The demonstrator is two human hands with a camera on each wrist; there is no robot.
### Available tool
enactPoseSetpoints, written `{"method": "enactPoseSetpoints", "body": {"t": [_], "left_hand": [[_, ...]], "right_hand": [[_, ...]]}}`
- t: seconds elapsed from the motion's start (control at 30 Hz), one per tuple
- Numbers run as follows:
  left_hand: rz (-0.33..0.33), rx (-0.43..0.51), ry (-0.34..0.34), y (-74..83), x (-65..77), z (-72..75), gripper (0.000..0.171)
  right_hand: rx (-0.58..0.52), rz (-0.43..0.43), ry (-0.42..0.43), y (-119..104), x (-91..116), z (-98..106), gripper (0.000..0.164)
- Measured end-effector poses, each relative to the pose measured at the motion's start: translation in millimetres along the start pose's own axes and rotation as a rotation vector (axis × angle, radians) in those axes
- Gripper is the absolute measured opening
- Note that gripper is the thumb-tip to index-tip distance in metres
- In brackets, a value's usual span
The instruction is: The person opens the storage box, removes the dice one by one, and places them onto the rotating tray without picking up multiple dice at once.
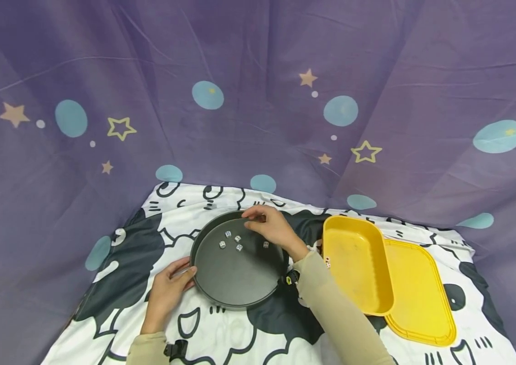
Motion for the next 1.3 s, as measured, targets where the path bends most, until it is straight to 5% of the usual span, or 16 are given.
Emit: {"method": "enactPoseSetpoints", "body": {"t": [0.27, 0.67, 0.9, 1.3], "left_hand": [[0.005, -0.018, -0.005, 3.9, 1.1, -0.9, 0.046], [0.015, -0.023, 0.000, 2.0, 2.0, -1.6, 0.046], [0.010, -0.016, -0.001, 1.8, 1.0, -1.1, 0.045], [0.011, -0.023, 0.008, 3.5, 1.6, -0.6, 0.046]], "right_hand": [[0.033, 0.001, 0.063, -2.4, 37.9, 68.3, 0.017], [0.048, -0.144, 0.144, 53.1, 113.5, 150.5, 0.022], [-0.034, -0.214, 0.136, 108.6, 134.2, 158.5, 0.024], [-0.022, -0.304, -0.172, 140.5, 139.1, 133.4, 0.023]]}}
Point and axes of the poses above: each hand's wrist, its own x-axis away from the middle knuckle, its own z-axis out of the back of the hand, y = z × x, the point moved 8 cm from there along -x, towards the middle knuckle, and after that the axes turned 3 degrees about -y, right-handed, at the moved point
